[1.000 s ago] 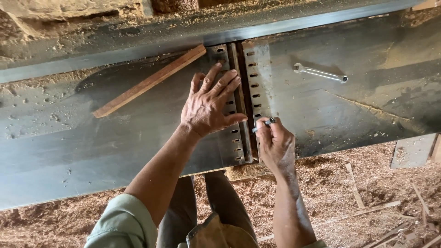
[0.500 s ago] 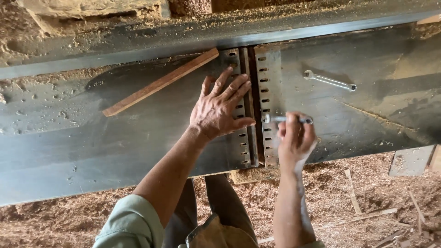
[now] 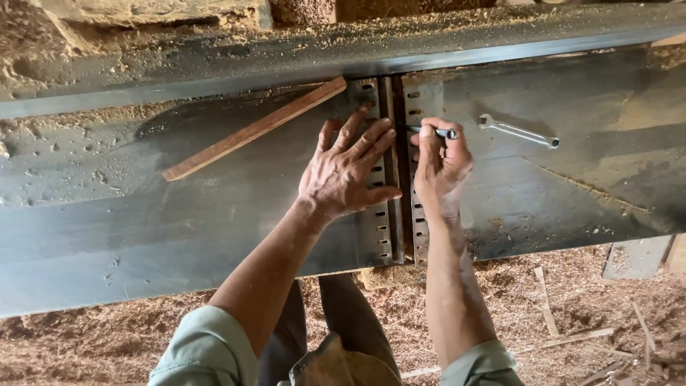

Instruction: Adjusting and aligning the blades of a jointer machine using a wrench and a wooden gauge block.

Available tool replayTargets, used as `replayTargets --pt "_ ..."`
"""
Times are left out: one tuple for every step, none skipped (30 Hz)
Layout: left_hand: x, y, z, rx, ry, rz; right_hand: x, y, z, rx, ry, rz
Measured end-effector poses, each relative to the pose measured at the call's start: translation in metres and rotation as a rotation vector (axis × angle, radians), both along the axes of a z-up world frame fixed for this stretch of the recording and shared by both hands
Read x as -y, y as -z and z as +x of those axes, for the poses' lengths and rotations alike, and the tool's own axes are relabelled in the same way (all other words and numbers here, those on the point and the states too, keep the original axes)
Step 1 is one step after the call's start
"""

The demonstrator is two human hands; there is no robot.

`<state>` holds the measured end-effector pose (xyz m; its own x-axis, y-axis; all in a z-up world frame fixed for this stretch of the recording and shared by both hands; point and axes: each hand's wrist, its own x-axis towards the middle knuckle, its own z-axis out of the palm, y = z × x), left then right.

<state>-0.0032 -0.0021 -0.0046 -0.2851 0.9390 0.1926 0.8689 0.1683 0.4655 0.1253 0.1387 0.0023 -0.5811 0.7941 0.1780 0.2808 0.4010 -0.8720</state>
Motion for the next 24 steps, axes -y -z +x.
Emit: replayTargets --pt "0.000 0.000 0.000 -0.001 -0.002 -0.001 0.000 0.001 0.000 -0.001 -0.002 -0.001" --pt "0.001 0.001 0.000 -0.003 0.000 -0.003 0.001 0.001 0.001 0.011 -0.012 -0.005" --pt "0.001 0.001 0.001 -0.004 0.003 -0.006 0.001 0.002 0.002 0.022 -0.020 -0.009" --pt "0.001 0.000 0.001 -0.004 0.003 -0.006 0.001 -0.003 0.000 0.022 -0.020 -0.010" --pt "0.001 0.000 0.001 -0.008 0.004 -0.002 0.001 -0.009 -0.002 0.038 -0.021 -0.030" --pt "0.001 -0.001 0.001 -0.011 0.004 0.002 0.001 -0.014 -0.004 0.053 -0.022 -0.050" --pt "0.000 -0.002 0.000 -0.012 0.003 0.002 0.000 -0.012 -0.004 0.052 -0.022 -0.049" --pt "0.000 -0.002 0.000 -0.009 0.005 0.002 -0.001 -0.011 -0.004 0.072 -0.015 -0.044" --pt "0.000 -0.003 0.000 -0.005 0.006 0.000 -0.001 -0.010 -0.004 0.093 -0.008 -0.040" --pt "0.001 -0.002 0.000 -0.006 0.004 -0.001 -0.002 -0.007 -0.003 0.092 -0.010 -0.041" --pt "0.001 -0.002 0.000 -0.009 0.003 0.000 -0.004 -0.005 -0.002 0.091 -0.030 -0.027" --pt "0.001 -0.002 0.000 -0.012 0.003 0.001 -0.005 -0.003 0.000 0.090 -0.051 -0.013" --pt "0.001 -0.002 0.000 -0.012 0.004 0.001 -0.005 -0.005 -0.001 0.089 -0.050 -0.013" --pt "0.001 -0.003 0.001 -0.014 0.003 0.009 -0.005 -0.006 -0.001 0.097 -0.051 -0.014" --pt "0.000 -0.004 0.001 -0.016 0.003 0.018 -0.005 -0.008 -0.001 0.105 -0.050 -0.014" --pt "0.000 -0.004 0.001 -0.015 0.005 0.019 -0.005 -0.010 -0.002 0.105 -0.048 -0.013" --pt "0.000 -0.003 0.001 -0.010 0.003 0.020 -0.005 -0.012 -0.002 0.110 -0.053 -0.015" --pt "0.000 -0.003 0.001 -0.005 0.002 0.021 -0.005 -0.014 -0.003 0.115 -0.058 -0.016" --pt "0.001 -0.003 0.001 -0.005 0.002 0.021 -0.006 -0.010 -0.003 0.116 -0.057 -0.016" --pt "0.001 -0.003 0.001 -0.008 0.005 0.021 -0.008 -0.006 -0.002 0.120 -0.052 -0.015" --pt "0.001 -0.003 0.000 -0.011 0.008 0.022 -0.009 -0.002 -0.002 0.125 -0.047 -0.012" --pt "0.001 -0.003 0.000 -0.012 0.009 0.023 -0.009 -0.004 -0.004 0.125 -0.046 -0.012" --pt "0.001 -0.002 0.001 -0.004 0.008 0.020 -0.009 -0.006 -0.007 0.122 -0.050 -0.008" --pt "0.002 -0.002 0.000 0.003 0.008 0.017 -0.008 -0.008 -0.009 0.118 -0.054 -0.005"
